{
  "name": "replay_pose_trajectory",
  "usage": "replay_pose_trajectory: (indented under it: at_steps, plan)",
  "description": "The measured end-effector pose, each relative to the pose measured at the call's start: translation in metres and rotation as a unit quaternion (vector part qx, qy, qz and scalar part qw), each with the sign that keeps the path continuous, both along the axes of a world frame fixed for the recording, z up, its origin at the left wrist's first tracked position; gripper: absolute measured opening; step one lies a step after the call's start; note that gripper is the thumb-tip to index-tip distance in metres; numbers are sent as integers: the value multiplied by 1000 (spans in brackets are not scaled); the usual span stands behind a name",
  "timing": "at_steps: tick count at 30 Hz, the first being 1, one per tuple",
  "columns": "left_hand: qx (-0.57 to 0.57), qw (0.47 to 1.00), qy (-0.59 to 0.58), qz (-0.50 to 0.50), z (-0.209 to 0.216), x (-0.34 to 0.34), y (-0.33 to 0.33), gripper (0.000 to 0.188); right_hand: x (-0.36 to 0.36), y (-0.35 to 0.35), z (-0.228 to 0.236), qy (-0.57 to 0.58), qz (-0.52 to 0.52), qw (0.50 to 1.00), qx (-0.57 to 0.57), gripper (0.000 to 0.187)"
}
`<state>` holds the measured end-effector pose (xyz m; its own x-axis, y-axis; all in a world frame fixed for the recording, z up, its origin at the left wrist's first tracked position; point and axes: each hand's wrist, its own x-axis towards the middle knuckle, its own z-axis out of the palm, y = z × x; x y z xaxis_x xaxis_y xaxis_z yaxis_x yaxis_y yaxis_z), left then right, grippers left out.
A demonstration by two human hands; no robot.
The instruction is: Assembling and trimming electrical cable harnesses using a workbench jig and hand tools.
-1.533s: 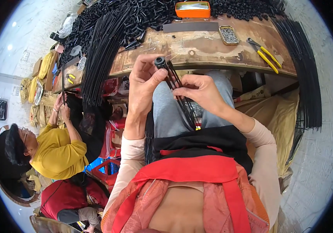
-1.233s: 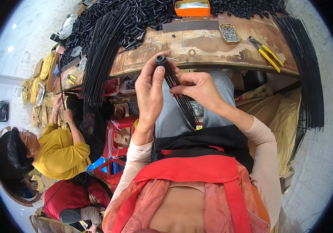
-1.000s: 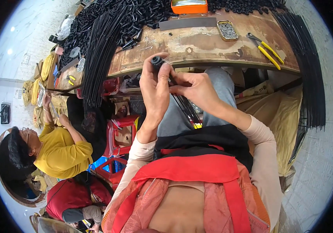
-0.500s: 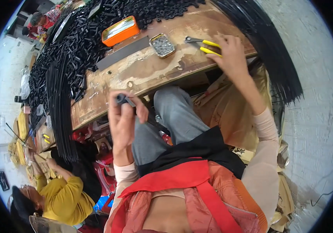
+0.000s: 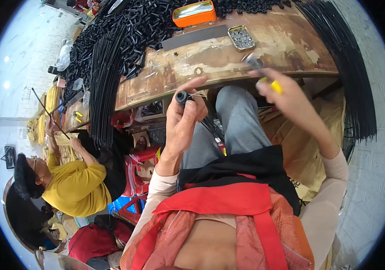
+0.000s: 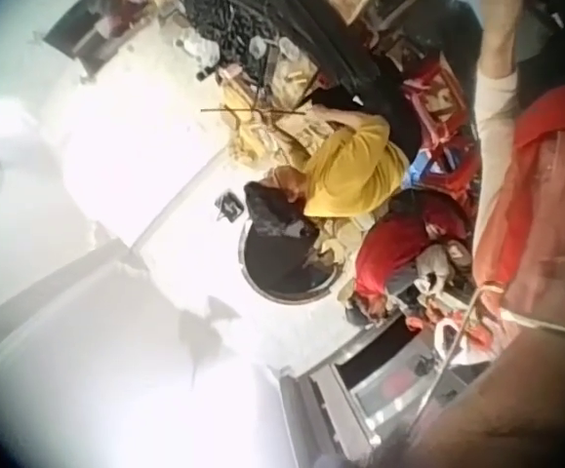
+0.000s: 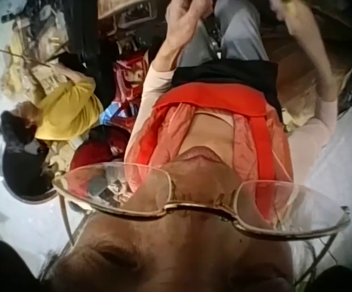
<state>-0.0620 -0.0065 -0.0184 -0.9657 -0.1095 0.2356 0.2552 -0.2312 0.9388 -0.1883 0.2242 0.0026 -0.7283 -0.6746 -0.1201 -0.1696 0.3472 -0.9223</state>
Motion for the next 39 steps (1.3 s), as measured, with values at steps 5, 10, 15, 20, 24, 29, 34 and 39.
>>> replay_pose_trajectory:
  at_steps: [5, 10, 15, 20, 24, 29, 34, 39]
  plan:
    - [-33, 999, 10, 14, 7, 20, -1, 56, 59, -36, 2, 307, 56, 950, 4, 54]
    - [-39, 999, -15, 5, 12, 41, -4, 45, 73, -57, 0, 470, 30, 882, -5, 65]
    - [-50, 998, -21, 7, 6, 51, -11, 51, 75, -52, 2, 492, 69, 868, 27, 61]
    - [-153, 988, -15, -25, 22, 67, -19, 51, 67, -37, 72, 209, 284, 934, 62, 50]
    - [-183, 977, 11, -107, 5, 70, -19, 40, 87, -28, 31, -259, 305, 912, 91, 48]
    - [-148, 985, -79, -38, 23, 61, -18, 36, 81, -22, 28, 400, 122, 908, -20, 47]
    - [-134, 986, -48, -82, 17, 61, -33, 40, 68, -30, 61, -354, 283, 887, 84, 44]
    - [-122, 990, -31, -67, 13, 55, -31, 36, 81, -20, 29, 137, 207, 968, 22, 45]
